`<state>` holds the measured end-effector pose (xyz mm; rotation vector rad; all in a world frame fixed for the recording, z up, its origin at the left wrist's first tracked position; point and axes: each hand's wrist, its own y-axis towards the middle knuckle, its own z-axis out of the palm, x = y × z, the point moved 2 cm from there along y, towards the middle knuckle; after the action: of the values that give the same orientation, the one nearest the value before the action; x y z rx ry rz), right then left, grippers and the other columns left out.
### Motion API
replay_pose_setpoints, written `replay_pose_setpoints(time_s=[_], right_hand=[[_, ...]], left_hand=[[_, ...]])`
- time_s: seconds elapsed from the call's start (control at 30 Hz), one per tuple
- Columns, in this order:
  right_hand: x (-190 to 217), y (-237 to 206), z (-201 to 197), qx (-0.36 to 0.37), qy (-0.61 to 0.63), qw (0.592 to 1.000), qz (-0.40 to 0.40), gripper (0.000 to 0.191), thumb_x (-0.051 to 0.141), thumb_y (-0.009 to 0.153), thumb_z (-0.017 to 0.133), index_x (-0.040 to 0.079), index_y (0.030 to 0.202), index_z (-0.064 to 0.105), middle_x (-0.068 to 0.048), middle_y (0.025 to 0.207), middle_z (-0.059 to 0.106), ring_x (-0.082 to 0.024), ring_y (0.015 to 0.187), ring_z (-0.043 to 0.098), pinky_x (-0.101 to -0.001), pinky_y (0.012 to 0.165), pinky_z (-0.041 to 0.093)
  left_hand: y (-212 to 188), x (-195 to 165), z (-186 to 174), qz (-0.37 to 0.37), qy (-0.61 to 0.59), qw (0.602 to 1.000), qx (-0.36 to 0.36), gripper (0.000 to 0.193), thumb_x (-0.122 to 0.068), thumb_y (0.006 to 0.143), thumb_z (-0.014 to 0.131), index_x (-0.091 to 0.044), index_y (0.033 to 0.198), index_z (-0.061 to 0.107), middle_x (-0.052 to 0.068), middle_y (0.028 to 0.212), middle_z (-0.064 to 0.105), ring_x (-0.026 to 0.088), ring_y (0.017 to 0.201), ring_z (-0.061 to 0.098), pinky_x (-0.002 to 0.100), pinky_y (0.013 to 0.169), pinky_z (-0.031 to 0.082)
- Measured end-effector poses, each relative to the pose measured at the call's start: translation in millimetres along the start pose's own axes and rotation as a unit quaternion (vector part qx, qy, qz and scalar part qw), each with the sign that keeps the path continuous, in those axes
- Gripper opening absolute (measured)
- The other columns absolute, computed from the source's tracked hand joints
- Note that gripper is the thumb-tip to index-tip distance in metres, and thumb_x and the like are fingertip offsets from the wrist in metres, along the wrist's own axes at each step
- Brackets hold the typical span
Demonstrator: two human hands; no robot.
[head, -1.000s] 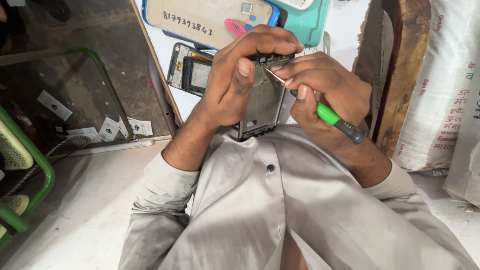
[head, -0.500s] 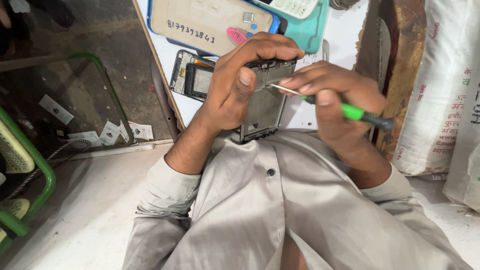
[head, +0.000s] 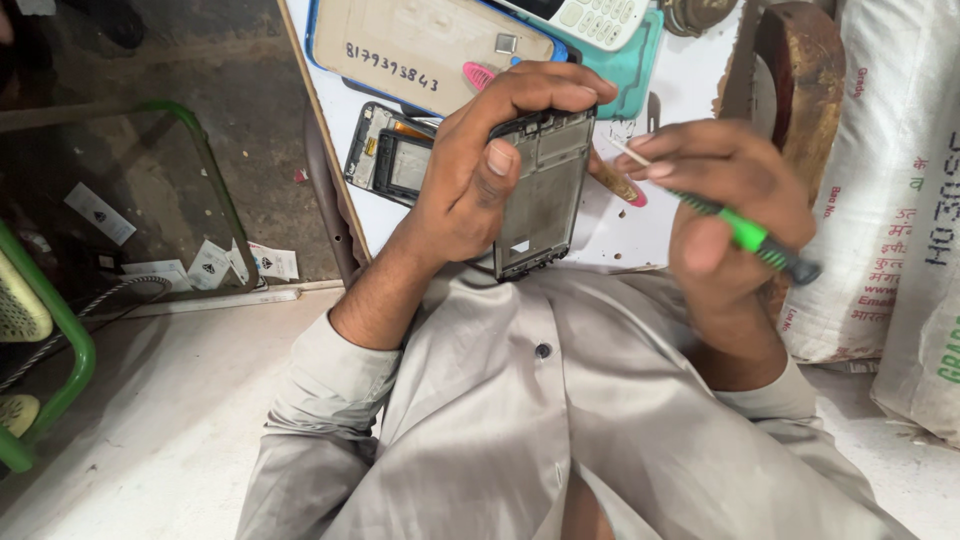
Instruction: The person picks up a phone from a cluttered workbench, holds it on their lap, and uses a screwdriver to pry and unscrew the back cover and internal components. They continue working on the phone body at the bench, occasionally setting it down and picking it up again.
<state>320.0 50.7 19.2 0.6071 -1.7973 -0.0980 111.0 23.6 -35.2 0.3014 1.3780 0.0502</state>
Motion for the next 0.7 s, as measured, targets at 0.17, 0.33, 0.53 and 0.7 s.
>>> replay_pose_setpoints(time_s=[0.17, 0.33, 0.53, 0.7], right_hand=[[20, 3, 5, 0.024, 0.013, 1.0, 0.014, 0.082, 0.072, 0.098, 0.029, -0.003, 0.102, 0.058, -0.016, 0.079, 0.062, -0.024, 0.068, 0.065, -0.029, 0.054, 0.054], [23, -2, -1, 0.051, -0.03, 0.996, 0.07, 0.088, 0.075, 0.096, 0.026, -0.005, 0.101, 0.063, -0.013, 0.069, 0.058, -0.022, 0.056, 0.06, -0.0294, 0.047, 0.048], [-13, -4, 7, -0.015, 0.137, 0.99, -0.019, 0.079, 0.07, 0.098, 0.04, -0.002, 0.09, 0.069, -0.008, 0.064, 0.055, -0.016, 0.049, 0.051, -0.0271, 0.045, 0.037], [-12, -9, 2, -0.035, 0.112, 0.993, -0.021, 0.046, 0.042, 0.107, 0.065, -0.004, 0.112, 0.065, -0.013, 0.088, 0.064, -0.02, 0.074, 0.063, -0.0286, 0.068, 0.051]], left_hand=[[-2, -1, 1, -0.018, -0.022, 1.0, 0.005, 0.075, -0.07, 0.113, 0.028, -0.005, 0.137, 0.057, 0.014, 0.14, 0.063, 0.022, 0.124, 0.064, 0.034, 0.107, 0.055], [2, 2, 1, -0.009, -0.018, 1.0, 0.01, 0.077, -0.071, 0.112, 0.028, -0.005, 0.136, 0.058, 0.015, 0.139, 0.063, 0.024, 0.129, 0.063, 0.035, 0.11, 0.052], [5, 7, 1, -0.02, -0.001, 1.0, 0.006, 0.083, -0.075, 0.108, 0.03, -0.003, 0.136, 0.059, 0.016, 0.137, 0.064, 0.027, 0.133, 0.062, 0.039, 0.118, 0.049], [14, 3, 0, -0.027, 0.0, 1.0, -0.007, 0.088, -0.079, 0.103, 0.032, -0.002, 0.135, 0.06, 0.015, 0.138, 0.064, 0.026, 0.133, 0.061, 0.04, 0.117, 0.047]])
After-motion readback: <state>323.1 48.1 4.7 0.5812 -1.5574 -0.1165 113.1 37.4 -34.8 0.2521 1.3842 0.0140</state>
